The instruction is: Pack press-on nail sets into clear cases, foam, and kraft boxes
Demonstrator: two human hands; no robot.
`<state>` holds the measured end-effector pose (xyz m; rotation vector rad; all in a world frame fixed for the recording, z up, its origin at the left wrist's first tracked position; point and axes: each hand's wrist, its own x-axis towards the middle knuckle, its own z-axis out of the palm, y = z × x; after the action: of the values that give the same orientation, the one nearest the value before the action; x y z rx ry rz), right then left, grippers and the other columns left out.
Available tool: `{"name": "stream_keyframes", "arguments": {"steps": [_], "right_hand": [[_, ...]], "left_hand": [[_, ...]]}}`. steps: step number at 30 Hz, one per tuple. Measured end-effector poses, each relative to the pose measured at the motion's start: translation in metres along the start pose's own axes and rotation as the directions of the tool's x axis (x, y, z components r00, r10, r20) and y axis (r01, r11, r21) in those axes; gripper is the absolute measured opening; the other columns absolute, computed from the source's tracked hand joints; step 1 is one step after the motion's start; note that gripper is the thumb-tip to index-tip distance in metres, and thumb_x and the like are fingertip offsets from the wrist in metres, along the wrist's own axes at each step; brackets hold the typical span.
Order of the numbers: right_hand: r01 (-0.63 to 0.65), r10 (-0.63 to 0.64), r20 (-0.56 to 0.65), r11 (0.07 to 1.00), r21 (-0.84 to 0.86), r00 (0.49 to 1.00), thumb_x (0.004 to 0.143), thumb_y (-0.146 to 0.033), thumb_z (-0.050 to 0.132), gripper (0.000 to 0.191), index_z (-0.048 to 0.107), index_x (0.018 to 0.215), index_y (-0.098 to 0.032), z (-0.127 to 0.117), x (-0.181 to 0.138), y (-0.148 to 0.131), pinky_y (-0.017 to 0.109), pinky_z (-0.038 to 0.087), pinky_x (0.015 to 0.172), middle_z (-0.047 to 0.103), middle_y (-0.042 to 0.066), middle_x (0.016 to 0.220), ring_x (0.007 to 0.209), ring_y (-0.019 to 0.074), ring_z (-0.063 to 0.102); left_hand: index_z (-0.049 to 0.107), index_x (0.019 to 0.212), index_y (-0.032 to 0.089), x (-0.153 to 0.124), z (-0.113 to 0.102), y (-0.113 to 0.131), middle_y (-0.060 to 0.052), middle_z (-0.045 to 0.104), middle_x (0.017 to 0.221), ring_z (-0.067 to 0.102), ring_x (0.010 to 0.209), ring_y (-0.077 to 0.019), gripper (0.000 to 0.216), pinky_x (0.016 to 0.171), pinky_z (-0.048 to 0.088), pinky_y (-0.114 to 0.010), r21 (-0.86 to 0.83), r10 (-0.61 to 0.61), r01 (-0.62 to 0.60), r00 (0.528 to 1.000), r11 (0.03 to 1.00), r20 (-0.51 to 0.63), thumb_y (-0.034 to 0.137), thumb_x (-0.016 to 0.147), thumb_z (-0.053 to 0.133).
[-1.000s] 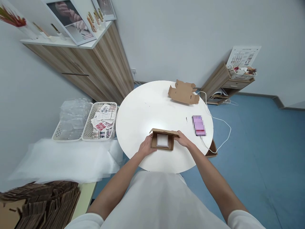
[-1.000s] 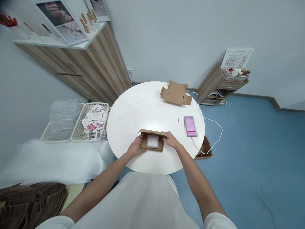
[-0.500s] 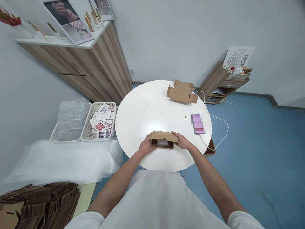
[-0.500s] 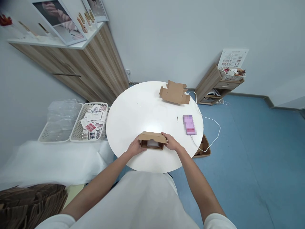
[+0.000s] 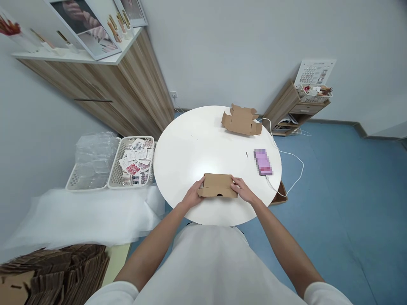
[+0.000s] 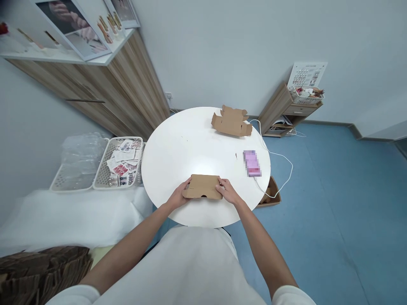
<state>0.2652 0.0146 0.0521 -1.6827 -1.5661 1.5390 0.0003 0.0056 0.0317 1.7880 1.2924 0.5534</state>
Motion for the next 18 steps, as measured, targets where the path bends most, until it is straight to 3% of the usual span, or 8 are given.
{"name": "stream_keyframes", "arguments": {"steps": [5,8,11,14,18], "right_hand": [[-0.06,0.06,0.014,0.997,0.047,0.998,0.075,-0.041,0.05,0.067,0.019,0.134,-0.028,0.013,-0.005,0.008,0.04,0.032,0.097,0.027,0.008,0.128,0.114,0.0222,0.038],[-0.014,0.011,0.042,0.997,0.07,0.999,0.075,-0.037,0.05,0.07,0.013,0.134,-0.03,0.016,-0.008,0.013,0.042,0.032,0.097,0.027,0.007,0.13,0.115,0.0222,0.037],[0.081,-0.09,0.093,0.992,0.093,0.992,0.071,-0.031,0.055,0.08,0.006,0.134,-0.034,0.018,-0.013,0.023,0.043,0.036,0.093,0.022,0.006,0.135,0.12,0.023,0.032],[0.165,-0.165,0.104,0.986,0.004,0.981,0.065,-0.024,0.061,0.09,0.004,0.134,-0.034,0.023,-0.019,0.035,0.043,0.033,0.096,0.018,0.005,0.138,0.125,0.0238,0.023],[0.179,-0.177,0.037,0.982,-0.06,0.983,0.067,-0.019,0.058,0.085,0.009,0.134,-0.033,0.031,-0.021,0.041,0.043,0.03,0.098,0.021,0.003,0.139,0.124,0.0225,0.025]], "left_hand": [[0.017,0.133,0.03,-0.005,0.005,-0.021,-0.006,0.044,0.12,0.056,0.082,-0.0137,0.074,0.078,0.047,-0.033,-0.053,0.022,-0.018,0.997,0.998,0.076,0.019,0.069,0.053],[0.02,0.132,0.03,-0.005,0.007,-0.026,-0.007,0.042,0.119,0.055,0.077,-0.0112,0.07,0.077,0.048,-0.033,-0.064,0.027,-0.021,0.996,0.998,0.087,0.015,0.07,0.048],[0.018,0.133,0.029,-0.007,0.007,-0.025,-0.007,0.038,0.125,0.054,0.084,-0.0131,0.071,0.082,0.046,-0.035,-0.032,0.033,-0.031,0.996,0.999,0.083,0.012,0.07,0.046],[0.012,0.135,0.028,-0.011,0.008,-0.022,-0.008,0.031,0.131,0.048,0.102,-0.0183,0.079,0.088,0.043,-0.037,0.012,0.053,-0.055,0.992,0.998,0.113,0.01,0.066,0.049],[0.004,0.136,0.023,-0.017,0.01,-0.018,-0.01,0.022,0.135,0.033,0.118,-0.0233,0.092,0.096,0.037,-0.038,0.058,0.056,-0.064,0.988,0.996,0.141,0.01,0.061,0.055]]}}
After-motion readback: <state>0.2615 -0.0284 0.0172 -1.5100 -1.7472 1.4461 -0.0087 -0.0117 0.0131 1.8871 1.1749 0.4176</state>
